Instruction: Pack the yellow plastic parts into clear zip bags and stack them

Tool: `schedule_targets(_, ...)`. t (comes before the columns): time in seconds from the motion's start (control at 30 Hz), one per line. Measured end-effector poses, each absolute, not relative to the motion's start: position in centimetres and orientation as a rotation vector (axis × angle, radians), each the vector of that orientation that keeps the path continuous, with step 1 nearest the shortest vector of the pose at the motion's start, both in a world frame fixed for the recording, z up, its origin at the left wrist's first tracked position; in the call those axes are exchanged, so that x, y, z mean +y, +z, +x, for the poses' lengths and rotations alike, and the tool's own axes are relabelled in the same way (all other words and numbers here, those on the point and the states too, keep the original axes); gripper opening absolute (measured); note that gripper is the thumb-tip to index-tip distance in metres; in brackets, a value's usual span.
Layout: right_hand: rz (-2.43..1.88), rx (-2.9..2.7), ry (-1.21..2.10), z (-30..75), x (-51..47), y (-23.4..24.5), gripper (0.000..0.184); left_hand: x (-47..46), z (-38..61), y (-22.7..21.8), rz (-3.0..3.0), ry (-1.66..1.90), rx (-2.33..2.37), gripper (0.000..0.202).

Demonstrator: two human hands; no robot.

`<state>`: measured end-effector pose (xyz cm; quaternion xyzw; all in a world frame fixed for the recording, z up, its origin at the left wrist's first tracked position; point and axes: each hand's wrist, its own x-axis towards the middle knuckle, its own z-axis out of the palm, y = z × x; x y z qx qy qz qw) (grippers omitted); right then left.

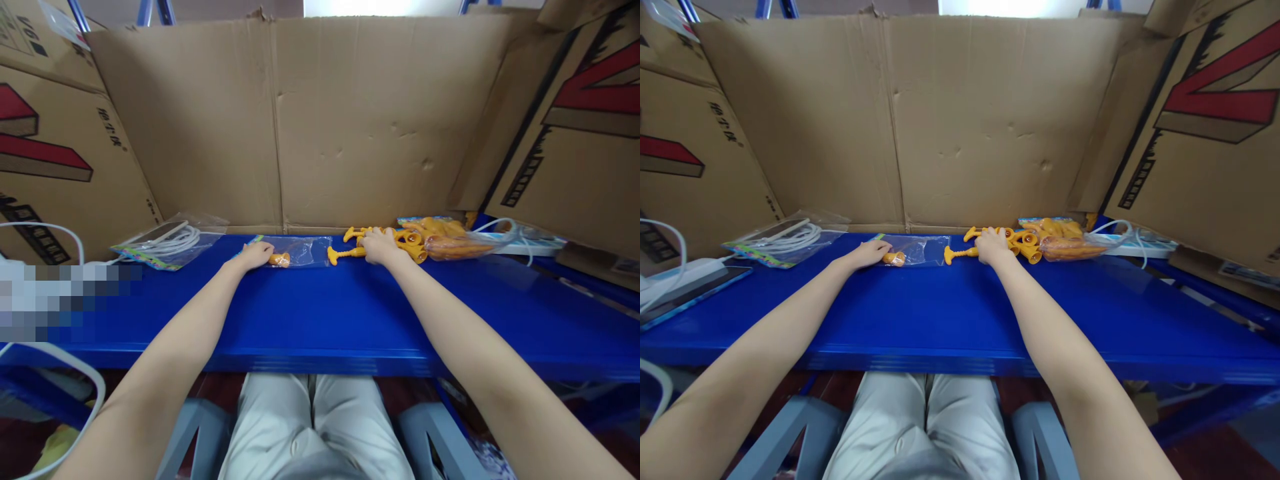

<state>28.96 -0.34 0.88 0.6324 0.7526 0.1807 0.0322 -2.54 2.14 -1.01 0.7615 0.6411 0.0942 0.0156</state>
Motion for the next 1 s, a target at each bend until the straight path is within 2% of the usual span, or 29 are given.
schedule_targets(0.1,1.962,2.444,0.524,29.5,0.3,0.9,0.026,1.6,-1.9,-0.9,2.37,0.321,1.977,0.045)
schedule_targets(0.3,1.877,2.895,-0.064,28.6,1.1,0.5,0.022,1.4,-1.3,-0.7,2.426,0.291,1.803,0.051)
schedule_targets(0.57,1.703,3.183,-0.167,24.1,-0.1,-1.4,0.012,0.4,0.8,-0.7,2.442,0.258,1.632,0.059)
schedule_targets(0.7,1.773,3.254,-0.189,23.4,0.4,-2.3,0.013,0.1,1.3,-0.8,2.467,0.294,1.585,0.058)
schedule_targets(0.77,1.838,3.298,-0.305,23.2,0.9,-2.9,0.018,0.2,1.3,-0.9,2.483,0.289,1.61,0.059)
schedule_targets(0.9,1.661,3.371,-1.07,22.9,2.1,-4.2,0.051,0.4,1.4,-1.0,2.491,0.231,1.674,0.062)
schedule_targets(1.0,1.472,3.356,-1.372,22.9,2.5,-4.9,0.059,0.1,1.6,-0.9,2.468,0.189,1.736,0.063)
